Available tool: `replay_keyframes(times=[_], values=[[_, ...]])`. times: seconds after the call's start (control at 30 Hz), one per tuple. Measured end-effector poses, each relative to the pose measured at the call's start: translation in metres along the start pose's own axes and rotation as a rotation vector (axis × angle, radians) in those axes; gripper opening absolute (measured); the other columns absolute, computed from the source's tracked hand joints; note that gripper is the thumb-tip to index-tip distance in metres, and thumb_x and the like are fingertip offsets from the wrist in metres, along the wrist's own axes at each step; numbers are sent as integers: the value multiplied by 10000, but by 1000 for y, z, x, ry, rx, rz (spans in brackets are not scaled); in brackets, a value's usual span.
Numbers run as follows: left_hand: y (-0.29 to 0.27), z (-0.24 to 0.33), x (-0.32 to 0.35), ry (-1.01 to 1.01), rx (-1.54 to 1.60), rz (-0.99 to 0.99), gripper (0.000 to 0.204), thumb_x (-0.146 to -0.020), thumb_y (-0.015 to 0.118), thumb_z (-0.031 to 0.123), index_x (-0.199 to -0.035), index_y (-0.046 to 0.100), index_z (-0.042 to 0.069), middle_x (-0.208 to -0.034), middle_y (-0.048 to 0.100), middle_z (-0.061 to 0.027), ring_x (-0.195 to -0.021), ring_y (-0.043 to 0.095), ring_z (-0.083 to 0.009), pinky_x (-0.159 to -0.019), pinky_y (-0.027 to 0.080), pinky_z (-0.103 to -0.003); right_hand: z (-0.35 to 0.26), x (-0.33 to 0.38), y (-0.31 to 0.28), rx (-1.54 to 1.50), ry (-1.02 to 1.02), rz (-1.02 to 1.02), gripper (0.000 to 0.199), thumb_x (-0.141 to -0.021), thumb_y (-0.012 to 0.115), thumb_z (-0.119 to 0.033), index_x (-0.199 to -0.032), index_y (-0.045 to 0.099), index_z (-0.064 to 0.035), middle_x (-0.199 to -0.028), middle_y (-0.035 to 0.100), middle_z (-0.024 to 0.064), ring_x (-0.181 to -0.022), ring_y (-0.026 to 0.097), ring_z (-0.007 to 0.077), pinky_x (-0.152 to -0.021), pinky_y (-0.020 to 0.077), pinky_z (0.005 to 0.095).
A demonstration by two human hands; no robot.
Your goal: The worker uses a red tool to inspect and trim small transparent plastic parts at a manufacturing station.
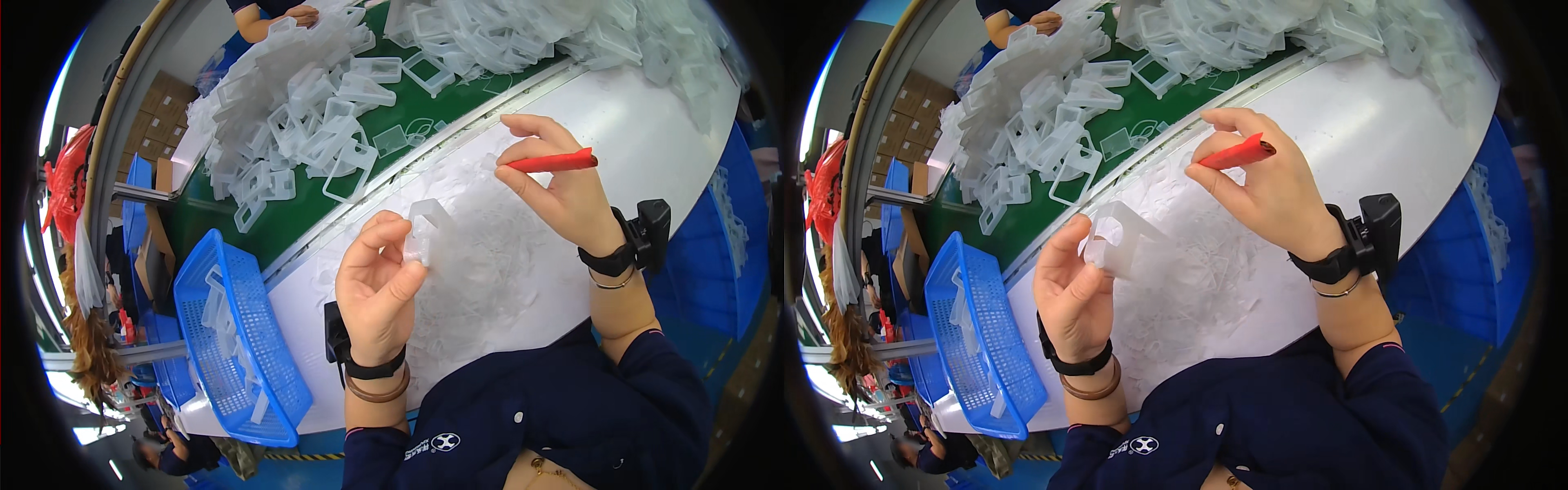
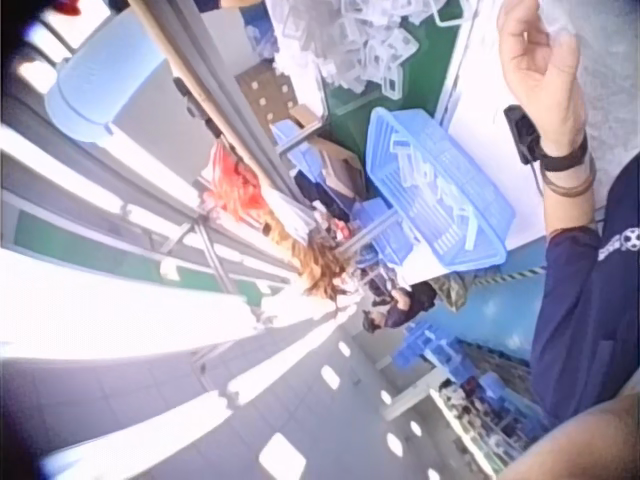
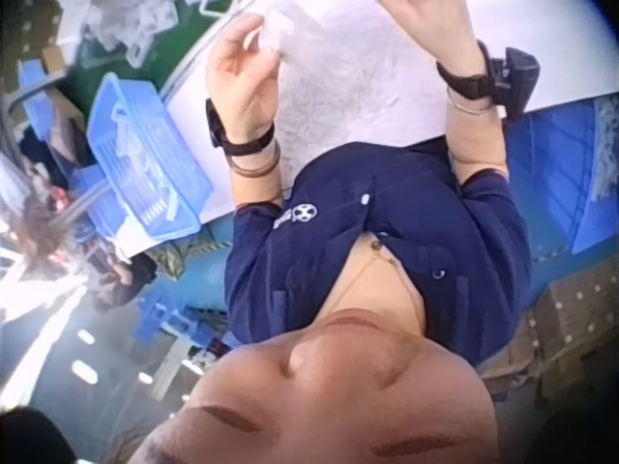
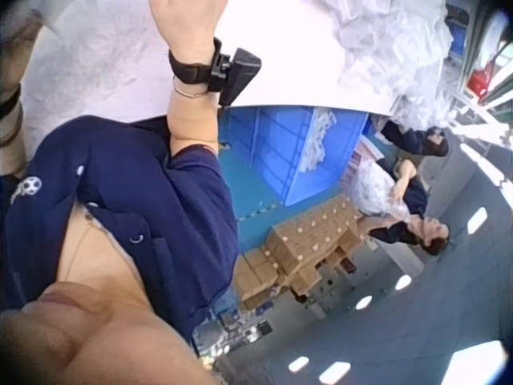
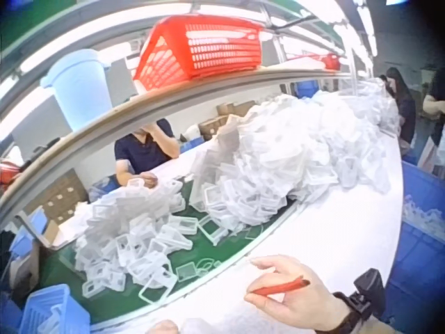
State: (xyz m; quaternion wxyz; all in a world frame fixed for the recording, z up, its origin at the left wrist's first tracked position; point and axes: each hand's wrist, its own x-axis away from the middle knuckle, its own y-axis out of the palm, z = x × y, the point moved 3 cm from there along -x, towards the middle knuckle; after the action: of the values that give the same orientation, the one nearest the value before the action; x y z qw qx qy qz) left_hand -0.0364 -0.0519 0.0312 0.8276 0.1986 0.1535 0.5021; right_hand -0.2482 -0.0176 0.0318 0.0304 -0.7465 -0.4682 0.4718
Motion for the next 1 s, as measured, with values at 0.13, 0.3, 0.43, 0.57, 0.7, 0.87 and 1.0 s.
replay_keyframes(times=[0.13, 0.3, 0.43, 0.57, 0.7, 0.87, 1.0], values=[[-2, -12, -3, 43, -58, -110, 283, -726, 642, -57, -1000, 588, -7, -1070, 466, -60, -848, 446, -99, -735, 391, -214, -9, 9, 4, -366, 243, -71, 69, -780, 644, -94, -797, 630, -28, -859, 619, 80, -877, 580, 197, -746, 447, 299], [-4, -19, -2, -130, 119, -41, 247, -745, 629, -51, -986, 595, -5, -1105, 473, -70, -916, 474, -118, -789, 399, -242, -24, 12, 20, -897, 260, -260, 85, -792, 646, -119, -817, 643, -38, -875, 624, 72, -1047, 534, 214, -835, 417, 334], [-12, -25, -3, -207, 340, -137, 258, -749, 633, -42, -1004, 598, -11, -1128, 488, -89, -1020, 480, -158, -857, 391, -281, -20, 18, 29, -1048, 386, -466, 100, -806, 612, -128, -811, 633, -29, -1042, 584, 160, -853, 555, 163, -741, 432, 291], [-1, -21, -5, -78, 143, -174, 278, -755, 636, -33, -1030, 597, -19, -1107, 504, -87, -994, 491, -153, -835, 400, -265, -20, 15, 25, -1166, 669, -442, 128, -827, 604, -138, -845, 606, -11, -980, 588, 136, -856, 556, 165, -772, 437, 297], [-2, -25, -3, 28, -277, -41, 313, -779, 632, 26, -1075, 563, -46, -1017, 565, -101, -904, 552, -160, -811, 426, -280, -17, 19, 27, -1265, 743, -423, 138, -826, 602, -137, -862, 594, -5, -983, 586, 139, -885, 548, 167, -773, 439, 301], [0, -23, -1, -29, -284, 38, 223, -800, 621, 16, -1005, 568, -54, -896, 606, -73, -791, 569, -133, -703, 455, -236, -18, 15, 20, -722, 225, -11, 95, -799, 638, -111, -853, 620, -36, -853, 611, 64, -800, 551, 155, -722, 425, 286], [3, -19, 2, 66, -386, 59, 192, -758, 669, -12, -937, 605, -39, -885, 603, -69, -789, 553, -104, -695, 438, -222, -34, 9, 17, -580, 35, -70, 80, -766, 671, -117, -826, 640, -75, -828, 621, 13, -774, 541, 164, -722, 396, 284]])
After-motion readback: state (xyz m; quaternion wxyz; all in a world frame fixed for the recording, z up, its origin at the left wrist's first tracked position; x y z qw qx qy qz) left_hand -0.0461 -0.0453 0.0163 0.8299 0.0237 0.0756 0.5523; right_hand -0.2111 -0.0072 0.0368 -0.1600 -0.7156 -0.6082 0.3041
